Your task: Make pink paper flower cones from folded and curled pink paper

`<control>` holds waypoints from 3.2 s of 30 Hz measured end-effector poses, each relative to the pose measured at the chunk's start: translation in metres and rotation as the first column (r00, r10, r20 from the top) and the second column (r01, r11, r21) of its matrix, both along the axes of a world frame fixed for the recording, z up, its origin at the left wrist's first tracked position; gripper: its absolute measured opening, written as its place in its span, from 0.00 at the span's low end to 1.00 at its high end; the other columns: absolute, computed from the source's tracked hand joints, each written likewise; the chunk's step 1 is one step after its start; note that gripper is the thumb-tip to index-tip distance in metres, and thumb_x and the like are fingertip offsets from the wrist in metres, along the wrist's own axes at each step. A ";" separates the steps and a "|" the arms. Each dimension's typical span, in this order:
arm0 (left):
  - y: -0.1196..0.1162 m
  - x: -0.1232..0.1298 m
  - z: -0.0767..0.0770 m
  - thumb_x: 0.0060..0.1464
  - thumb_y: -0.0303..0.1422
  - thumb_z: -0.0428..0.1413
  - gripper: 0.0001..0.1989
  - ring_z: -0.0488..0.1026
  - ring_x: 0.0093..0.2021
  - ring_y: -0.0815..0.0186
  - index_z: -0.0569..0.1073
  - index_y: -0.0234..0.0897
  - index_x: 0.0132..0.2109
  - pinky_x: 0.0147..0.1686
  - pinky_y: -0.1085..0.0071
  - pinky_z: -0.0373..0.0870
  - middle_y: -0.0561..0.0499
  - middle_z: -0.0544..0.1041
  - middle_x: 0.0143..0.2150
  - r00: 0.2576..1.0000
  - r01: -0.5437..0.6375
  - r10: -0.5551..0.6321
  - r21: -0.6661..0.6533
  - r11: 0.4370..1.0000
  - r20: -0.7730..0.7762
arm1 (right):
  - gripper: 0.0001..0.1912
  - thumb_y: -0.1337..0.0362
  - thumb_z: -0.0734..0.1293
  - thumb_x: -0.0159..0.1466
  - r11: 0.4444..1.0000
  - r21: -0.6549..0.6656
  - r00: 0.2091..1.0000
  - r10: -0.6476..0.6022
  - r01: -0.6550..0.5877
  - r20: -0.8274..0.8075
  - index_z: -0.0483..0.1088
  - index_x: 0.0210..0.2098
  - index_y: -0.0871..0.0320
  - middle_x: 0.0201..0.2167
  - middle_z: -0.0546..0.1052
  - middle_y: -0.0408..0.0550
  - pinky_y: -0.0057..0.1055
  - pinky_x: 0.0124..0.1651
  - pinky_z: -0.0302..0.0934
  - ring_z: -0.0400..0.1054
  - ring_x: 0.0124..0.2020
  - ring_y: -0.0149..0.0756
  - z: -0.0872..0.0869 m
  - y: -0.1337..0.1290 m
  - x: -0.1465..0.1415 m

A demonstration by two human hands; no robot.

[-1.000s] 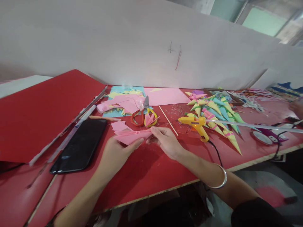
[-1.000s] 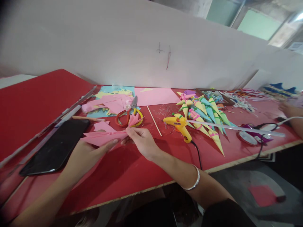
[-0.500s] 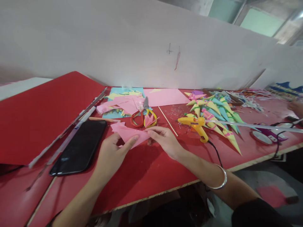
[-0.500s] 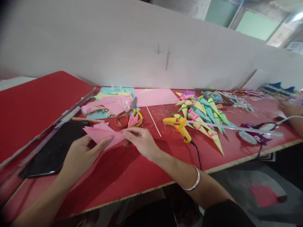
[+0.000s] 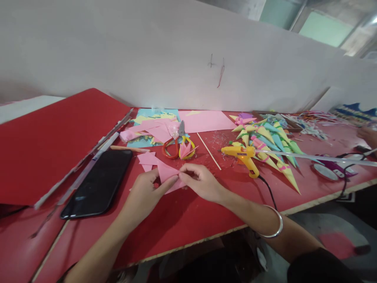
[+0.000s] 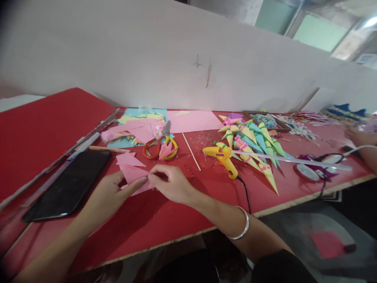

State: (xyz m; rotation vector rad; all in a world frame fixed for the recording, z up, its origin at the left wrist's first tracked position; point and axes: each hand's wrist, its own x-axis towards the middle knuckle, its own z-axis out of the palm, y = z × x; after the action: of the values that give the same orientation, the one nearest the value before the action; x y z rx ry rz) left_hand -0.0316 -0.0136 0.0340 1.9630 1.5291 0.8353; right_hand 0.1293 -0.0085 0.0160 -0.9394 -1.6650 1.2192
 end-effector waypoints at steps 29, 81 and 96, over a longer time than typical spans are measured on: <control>0.002 -0.009 0.002 0.50 0.43 0.47 0.20 0.55 0.14 0.74 0.58 0.38 0.16 0.15 0.76 0.51 0.59 0.59 0.11 0.982 0.158 -0.148 -0.078 0.984 0.121 | 0.22 0.46 0.57 0.60 0.968 -0.153 0.977 0.207 -0.197 0.050 0.58 0.24 0.58 0.14 0.59 0.34 0.22 0.19 0.44 0.51 0.14 0.22 0.001 0.001 0.007; -0.003 -0.004 0.002 0.54 0.43 0.43 0.19 0.61 0.20 0.70 0.61 0.38 0.20 0.23 0.75 0.58 0.57 0.63 0.17 0.958 0.259 -0.233 -0.156 0.953 0.168 | 0.07 0.63 0.67 0.54 0.998 -0.061 0.985 -0.009 -0.002 -0.170 0.66 0.28 0.59 0.26 0.71 0.41 0.27 0.33 0.60 0.65 0.28 0.28 0.000 0.006 0.004; 0.000 -0.006 0.000 0.52 0.43 0.49 0.20 0.63 0.17 0.71 0.62 0.38 0.17 0.20 0.76 0.56 0.58 0.65 0.13 0.985 0.155 -0.145 -0.116 0.981 0.096 | 0.15 0.57 0.61 0.60 0.998 -0.066 1.000 -0.008 0.009 0.009 0.59 0.21 0.59 0.19 0.57 0.36 0.24 0.25 0.49 0.52 0.21 0.24 -0.004 0.007 0.004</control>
State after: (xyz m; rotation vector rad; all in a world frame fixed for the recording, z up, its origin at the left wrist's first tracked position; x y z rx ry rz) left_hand -0.0374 -0.0136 0.0338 1.9001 1.3318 0.7353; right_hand 0.1336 -0.0018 0.0123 -0.9919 -1.6344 1.2723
